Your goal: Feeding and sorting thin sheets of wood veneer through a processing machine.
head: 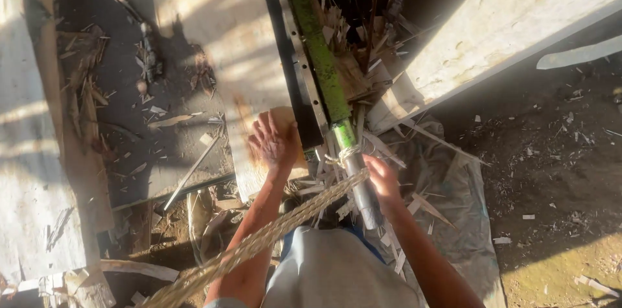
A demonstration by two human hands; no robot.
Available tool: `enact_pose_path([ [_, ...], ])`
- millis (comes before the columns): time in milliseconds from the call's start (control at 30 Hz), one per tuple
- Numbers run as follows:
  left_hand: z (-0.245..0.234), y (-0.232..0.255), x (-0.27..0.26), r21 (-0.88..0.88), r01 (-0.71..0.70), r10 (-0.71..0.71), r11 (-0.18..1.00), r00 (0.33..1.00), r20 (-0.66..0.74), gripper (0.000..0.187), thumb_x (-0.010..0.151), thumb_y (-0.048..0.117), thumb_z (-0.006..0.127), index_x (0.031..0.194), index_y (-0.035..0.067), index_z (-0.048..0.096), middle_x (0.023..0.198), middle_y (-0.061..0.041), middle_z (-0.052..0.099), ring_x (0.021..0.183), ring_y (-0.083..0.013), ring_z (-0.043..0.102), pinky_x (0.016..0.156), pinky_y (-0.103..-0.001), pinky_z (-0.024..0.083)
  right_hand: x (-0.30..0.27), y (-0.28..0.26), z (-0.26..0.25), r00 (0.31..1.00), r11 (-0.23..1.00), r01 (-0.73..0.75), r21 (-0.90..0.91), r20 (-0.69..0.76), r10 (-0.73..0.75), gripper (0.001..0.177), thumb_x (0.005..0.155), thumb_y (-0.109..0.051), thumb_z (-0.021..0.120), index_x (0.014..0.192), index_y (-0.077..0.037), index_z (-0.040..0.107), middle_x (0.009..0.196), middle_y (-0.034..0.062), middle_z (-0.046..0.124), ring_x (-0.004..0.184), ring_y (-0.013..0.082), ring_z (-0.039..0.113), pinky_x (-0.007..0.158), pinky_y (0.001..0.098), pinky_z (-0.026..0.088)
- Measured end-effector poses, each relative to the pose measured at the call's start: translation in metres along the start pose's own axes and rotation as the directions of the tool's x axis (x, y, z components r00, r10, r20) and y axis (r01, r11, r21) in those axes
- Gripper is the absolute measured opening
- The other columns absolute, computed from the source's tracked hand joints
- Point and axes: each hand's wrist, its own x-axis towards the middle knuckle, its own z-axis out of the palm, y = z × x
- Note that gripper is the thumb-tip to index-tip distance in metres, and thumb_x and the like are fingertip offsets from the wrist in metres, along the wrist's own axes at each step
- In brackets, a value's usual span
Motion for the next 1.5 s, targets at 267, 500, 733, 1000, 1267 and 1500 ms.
enact_pose_path([
  [267, -0.022, 0.017, -0.011, -0.042, -0.018, 0.013, 0.999, 0.993, -0.118, 0.082, 0.099, 0.057, 0.05, 0.16, 0.008, 0.027, 0.161, -0.029, 0.031, 0.149, -0.0532, 0.022, 0.117, -0.071, 0.007, 0.188, 0.155, -0.038, 0.98, 0.988, -0.099, 0.12, -0.163, 0.118, 0.039, 0.102, 0.003, 0.06, 0.139, 0.01, 0.053, 0.107, 0.0138, 0.054, 0.088, 0.0222, 0.047, 0.077, 0.037, 0.045],
  [500, -0.034, 0.031, -0.01, -0.046, 0.004, -0.012, 0.999, 0.987, -0.16, 0.079, 0.097, 0.051, 0.057, 0.157, 0.006, 0.033, 0.158, -0.029, 0.037, 0.147, -0.0535, 0.026, 0.116, -0.071, 0.012, 0.315, 0.154, -0.025, 0.935, 0.727, -0.03, -0.686, -0.276, -0.222, 0.069, 0.092, -0.012, 0.069, 0.152, -0.001, 0.037, 0.129, 0.0198, 0.058, 0.108, 0.0306, 0.053, 0.084, 0.0427, 0.046],
  [733, -0.037, 0.031, -0.009, -0.041, 0.011, -0.016, 0.999, 0.993, -0.121, 0.079, 0.097, 0.051, 0.057, 0.155, 0.002, 0.033, 0.156, -0.032, 0.036, 0.144, -0.0563, 0.027, 0.114, -0.073, 0.013, 0.357, 0.156, -0.052, 0.886, 0.484, -0.379, -0.789, -0.461, -0.057, 0.105, 0.084, -0.039, 0.082, 0.162, -0.007, 0.019, 0.164, 0.0325, 0.017, 0.147, 0.0534, 0.021, 0.118, 0.0646, 0.02],
  [1000, -0.039, 0.032, -0.007, -0.086, 0.003, -0.013, 0.996, 0.993, -0.118, 0.079, 0.098, 0.05, 0.056, 0.156, 0.0, 0.032, 0.157, -0.03, 0.035, 0.145, -0.057, 0.025, 0.113, -0.074, 0.013, 0.354, 0.11, 0.031, 0.928, 0.482, -0.284, -0.829, -0.363, -0.078, 0.074, 0.091, -0.034, 0.078, 0.144, -0.005, 0.036, 0.141, 0.0299, 0.034, 0.126, 0.0473, 0.036, 0.104, 0.0584, 0.031],
  [1267, -0.05, 0.035, -0.01, -0.114, 0.023, -0.029, 0.993, 0.999, -0.043, 0.08, 0.098, 0.051, 0.052, 0.156, 0.001, 0.029, 0.158, -0.029, 0.032, 0.145, -0.0556, 0.023, 0.112, -0.076, 0.011, 0.3, 0.061, 0.018, 0.939, 0.448, -0.176, -0.877, -0.287, -0.192, 0.045, 0.098, -0.03, 0.074, 0.127, -0.002, 0.052, 0.117, 0.0273, 0.051, 0.105, 0.0413, 0.051, 0.09, 0.0523, 0.041],
  [1500, -0.046, 0.029, -0.011, -0.189, 0.008, -0.019, 0.982, 0.998, -0.061, 0.081, 0.099, 0.053, 0.051, 0.157, 0.002, 0.026, 0.159, -0.028, 0.027, 0.148, -0.0523, 0.02, 0.114, -0.072, 0.01, 0.254, -0.009, -0.026, 0.886, 0.399, -0.122, -0.909, -0.281, -0.369, 0.027, 0.105, -0.025, 0.07, 0.111, 0.0, 0.066, 0.097, 0.0251, 0.066, 0.087, 0.0362, 0.064, 0.077, 0.0469, 0.051],
])
